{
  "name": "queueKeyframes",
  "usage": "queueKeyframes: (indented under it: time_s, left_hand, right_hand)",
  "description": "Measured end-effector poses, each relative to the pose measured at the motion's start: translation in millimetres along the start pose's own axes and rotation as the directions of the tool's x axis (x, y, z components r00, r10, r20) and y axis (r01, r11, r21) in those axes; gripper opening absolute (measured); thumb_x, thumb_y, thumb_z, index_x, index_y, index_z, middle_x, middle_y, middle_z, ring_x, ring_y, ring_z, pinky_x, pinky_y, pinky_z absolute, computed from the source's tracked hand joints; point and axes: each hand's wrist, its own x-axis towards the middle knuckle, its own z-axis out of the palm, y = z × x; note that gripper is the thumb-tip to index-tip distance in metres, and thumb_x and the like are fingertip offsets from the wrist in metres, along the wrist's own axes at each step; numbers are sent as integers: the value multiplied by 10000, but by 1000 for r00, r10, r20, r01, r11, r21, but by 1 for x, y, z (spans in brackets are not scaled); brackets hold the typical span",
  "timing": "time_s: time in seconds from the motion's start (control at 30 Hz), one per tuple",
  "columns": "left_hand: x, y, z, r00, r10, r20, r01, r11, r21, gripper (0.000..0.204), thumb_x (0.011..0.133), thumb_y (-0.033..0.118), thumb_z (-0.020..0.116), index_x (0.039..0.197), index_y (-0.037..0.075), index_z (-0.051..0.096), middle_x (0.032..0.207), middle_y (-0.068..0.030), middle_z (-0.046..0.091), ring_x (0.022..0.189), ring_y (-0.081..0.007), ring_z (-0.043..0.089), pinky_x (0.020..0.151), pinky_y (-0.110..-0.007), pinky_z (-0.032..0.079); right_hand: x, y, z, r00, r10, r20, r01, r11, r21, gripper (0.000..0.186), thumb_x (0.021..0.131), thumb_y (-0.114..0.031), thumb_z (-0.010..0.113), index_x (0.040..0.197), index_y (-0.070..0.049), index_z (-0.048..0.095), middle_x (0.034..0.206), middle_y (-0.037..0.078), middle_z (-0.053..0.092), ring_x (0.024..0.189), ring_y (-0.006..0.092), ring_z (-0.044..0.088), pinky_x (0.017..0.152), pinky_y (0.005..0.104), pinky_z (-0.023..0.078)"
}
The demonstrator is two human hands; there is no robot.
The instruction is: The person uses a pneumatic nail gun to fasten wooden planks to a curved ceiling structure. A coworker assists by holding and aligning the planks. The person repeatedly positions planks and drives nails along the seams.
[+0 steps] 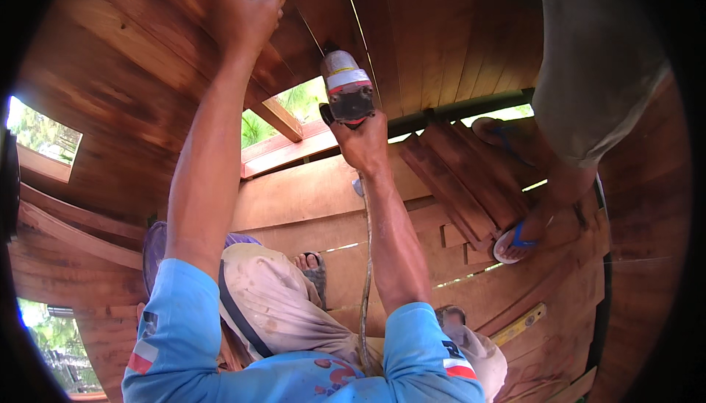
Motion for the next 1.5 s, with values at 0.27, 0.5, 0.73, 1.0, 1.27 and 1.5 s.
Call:
queueKeyframes:
  time_s: [0.27, 0.5, 0.73, 1.0, 1.27, 1.5]
  left_hand:
    - [-28, -18, -19, 998, -28, 53, 34, 994, -105, 273, 971, 309, 665, 929, 45, 722, 695, -95, 676, 636, -213, 683, 592, -350, 511]
    - [-30, 5, -40, 969, -139, 204, 200, 927, -318, 268, 1009, 264, 670, 1106, 20, 727, 697, 1, 633, 553, -55, 579, 505, -242, 460]
    - [28, 60, -101, 967, -162, 198, 214, 937, -275, 247, 1046, 283, 641, 1076, 42, 688, 683, 20, 593, 572, -45, 563, 519, -238, 446]
    - [157, 146, -187, 971, -225, 78, 235, 851, -469, 191, 1033, 168, 666, 1062, -21, 676, 772, -16, 664, 658, -57, 609, 587, -227, 511]
    - [266, 197, -210, 981, -194, -16, 173, 910, -376, 218, 987, 225, 697, 930, 18, 660, 675, -100, 664, 585, -219, 681, 562, -350, 504]
    - [304, 220, -210, 975, -222, -20, 217, 966, -140, 253, 977, 227, 709, 849, 27, 621, 658, -121, 653, 584, -244, 666, 554, -373, 492]
  right_hand:
    - [-47, 15, -19, 963, 231, -139, -185, 941, 284, 534, 821, 79, 563, 1353, 34, 562, 1077, 102, 691, 694, 125, 633, 563, 273, 501]
    - [-30, -28, -42, 915, 291, -280, -238, 949, 209, 473, 854, 4, 528, 1327, -13, 530, 907, 78, 648, 622, 151, 615, 527, 311, 520]
    - [3, -186, -38, 863, 483, -151, -423, 852, 310, 370, 910, 11, 637, 1278, 2, 601, 868, 10, 601, 632, 83, 549, 535, 255, 433]
    - [51, -338, -1, 844, 527, -102, -453, 802, 389, 352, 937, -10, 644, 1282, 38, 595, 759, 17, 585, 570, 99, 545, 518, 267, 448]
    - [74, -448, 23, 799, 601, 0, -540, 718, 439, 413, 920, -13, 642, 1324, 41, 580, 827, 48, 633, 590, 131, 596, 530, 282, 482]
    - [72, -521, 10, 732, 674, 98, -667, 679, 307, 406, 883, 8, 659, 1285, 47, 621, 893, 46, 659, 633, 104, 596, 548, 272, 485]
